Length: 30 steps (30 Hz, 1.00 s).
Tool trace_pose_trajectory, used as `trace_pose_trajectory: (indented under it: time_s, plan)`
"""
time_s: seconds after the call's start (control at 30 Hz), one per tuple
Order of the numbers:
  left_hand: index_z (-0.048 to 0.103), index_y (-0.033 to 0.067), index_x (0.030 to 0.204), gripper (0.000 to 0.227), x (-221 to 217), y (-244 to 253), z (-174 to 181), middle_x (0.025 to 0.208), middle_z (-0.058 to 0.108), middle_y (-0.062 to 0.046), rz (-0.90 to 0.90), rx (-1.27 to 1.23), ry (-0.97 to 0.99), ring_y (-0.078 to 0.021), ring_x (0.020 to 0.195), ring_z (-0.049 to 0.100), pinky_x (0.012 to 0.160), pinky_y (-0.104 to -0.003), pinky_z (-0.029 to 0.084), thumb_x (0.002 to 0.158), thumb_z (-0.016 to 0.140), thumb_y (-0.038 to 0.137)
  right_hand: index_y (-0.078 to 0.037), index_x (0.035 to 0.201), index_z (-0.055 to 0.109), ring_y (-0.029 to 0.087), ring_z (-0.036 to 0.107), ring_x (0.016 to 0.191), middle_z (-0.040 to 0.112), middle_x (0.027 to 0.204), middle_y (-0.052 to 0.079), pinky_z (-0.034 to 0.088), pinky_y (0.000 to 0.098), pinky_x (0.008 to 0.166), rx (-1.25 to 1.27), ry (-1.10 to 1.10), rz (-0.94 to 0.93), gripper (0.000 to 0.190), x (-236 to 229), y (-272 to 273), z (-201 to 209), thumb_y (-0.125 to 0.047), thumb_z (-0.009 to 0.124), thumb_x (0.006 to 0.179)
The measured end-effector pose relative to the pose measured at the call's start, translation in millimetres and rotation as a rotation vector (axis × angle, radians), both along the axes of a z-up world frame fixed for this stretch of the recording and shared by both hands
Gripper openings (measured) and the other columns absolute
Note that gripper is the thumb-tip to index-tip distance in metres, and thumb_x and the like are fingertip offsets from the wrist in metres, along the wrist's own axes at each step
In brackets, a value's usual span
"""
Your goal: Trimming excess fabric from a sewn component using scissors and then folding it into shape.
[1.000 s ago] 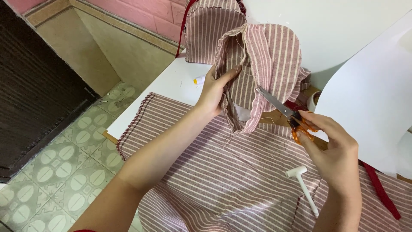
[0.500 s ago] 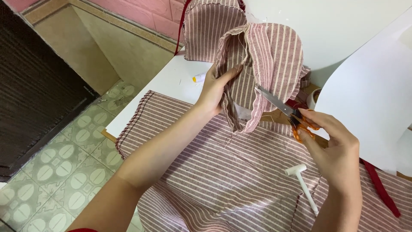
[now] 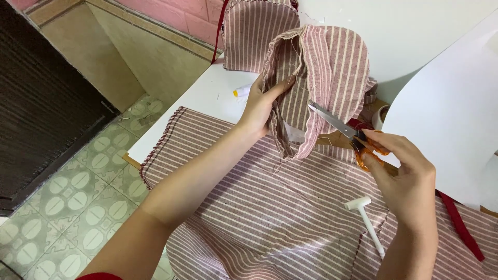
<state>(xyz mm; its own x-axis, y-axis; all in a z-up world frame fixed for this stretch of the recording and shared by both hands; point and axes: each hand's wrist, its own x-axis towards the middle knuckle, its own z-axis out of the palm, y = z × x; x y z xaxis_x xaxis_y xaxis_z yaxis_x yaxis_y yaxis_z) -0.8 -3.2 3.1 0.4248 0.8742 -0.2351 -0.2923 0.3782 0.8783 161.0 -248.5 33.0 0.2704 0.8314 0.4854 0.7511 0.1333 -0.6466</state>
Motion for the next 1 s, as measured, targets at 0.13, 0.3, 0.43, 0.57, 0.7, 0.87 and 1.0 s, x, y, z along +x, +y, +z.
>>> trace_pose_trajectory:
  time_s: [0.13, 0.3, 0.43, 0.57, 0.7, 0.87, 1.0]
  plan:
    - [0.043, 0.0089, 0.16, 0.106, -0.6, -1.3, 1.6, 0.147, 0.068, -0.016, -0.012, 0.006, 0.045, -0.0341, 0.133, 0.068, 0.12, -0.062, 0.047, 0.065, 0.08, 0.04, 0.003, 0.139, 0.069, 0.026, 0.065, 0.115, 0.072, 0.129, 0.019, 0.067, 0.0338, 0.095, -0.03, 0.075, -0.032, 0.045, -2.0, -0.2, -0.1, 0.015, 0.072, 0.096]
    - [0.037, 0.0097, 0.164, 0.115, -2.2, -4.4, 6.1, 0.155, 0.063, -0.016, -0.01, 0.01, 0.064, -0.035, 0.14, 0.063, 0.123, -0.063, 0.041, 0.063, 0.08, 0.042, 0.004, 0.138, 0.069, 0.027, 0.065, 0.114, 0.071, 0.131, 0.02, 0.065, 0.0335, 0.094, -0.021, 0.074, -0.029, 0.043, -1.9, -0.3, -1.1, 0.017, 0.071, 0.097]
    - [0.029, 0.0154, 0.169, 0.122, -3.0, -5.0, 7.2, 0.167, 0.052, -0.013, -0.027, -0.013, 0.14, -0.0343, 0.152, 0.051, 0.127, -0.069, 0.028, 0.062, 0.077, 0.047, 0.005, 0.137, 0.069, 0.028, 0.067, 0.117, 0.073, 0.131, 0.021, 0.062, 0.0347, 0.101, -0.001, 0.018, -0.022, 0.043, 0.7, 0.4, -2.8, 0.018, 0.072, 0.097]
    - [0.045, 0.0072, 0.16, 0.104, 0.5, -0.4, -0.8, 0.139, 0.071, -0.018, -0.025, -0.02, -0.031, -0.0322, 0.119, 0.072, 0.112, -0.056, 0.055, 0.066, 0.082, 0.034, 0.005, 0.137, 0.07, 0.028, 0.068, 0.115, 0.074, 0.13, 0.02, 0.059, 0.0356, 0.105, 0.001, -0.01, -0.006, 0.042, 3.3, 0.4, -4.1, 0.018, 0.073, 0.097]
    - [0.048, 0.007, 0.156, 0.102, 0.7, -1.1, -1.0, 0.139, 0.072, -0.017, -0.036, -0.008, -0.045, -0.033, 0.122, 0.072, 0.114, -0.058, 0.054, 0.064, 0.083, 0.036, 0.006, 0.138, 0.069, 0.029, 0.069, 0.117, 0.073, 0.131, 0.022, 0.06, 0.0369, 0.107, 0.008, -0.03, 0.016, 0.043, 0.8, 0.0, -1.4, 0.019, 0.072, 0.096]
    - [0.052, 0.006, 0.152, 0.087, 2.3, 4.8, -9.3, 0.132, 0.074, -0.017, -0.005, 0.017, -0.078, -0.0324, 0.117, 0.073, 0.111, -0.057, 0.056, 0.073, 0.081, 0.028, 0.008, 0.139, 0.066, 0.027, 0.068, 0.12, 0.072, 0.129, 0.021, 0.056, 0.0352, 0.113, 0.032, 0.056, 0.005, 0.043, -2.9, 0.3, 0.3, 0.02, 0.069, 0.099]
    - [0.061, 0.0058, 0.139, 0.065, 6.0, 12.6, -19.4, 0.123, 0.077, -0.015, 0.034, 0.083, -0.108, -0.0311, 0.111, 0.075, 0.109, -0.056, 0.057, 0.079, 0.082, 0.022, 0.013, 0.146, 0.06, 0.029, 0.064, 0.126, 0.068, 0.137, 0.025, 0.053, 0.0384, 0.122, 0.108, 0.056, 0.018, 0.049, 13.0, -0.8, -13.6, 0.017, 0.073, 0.099]
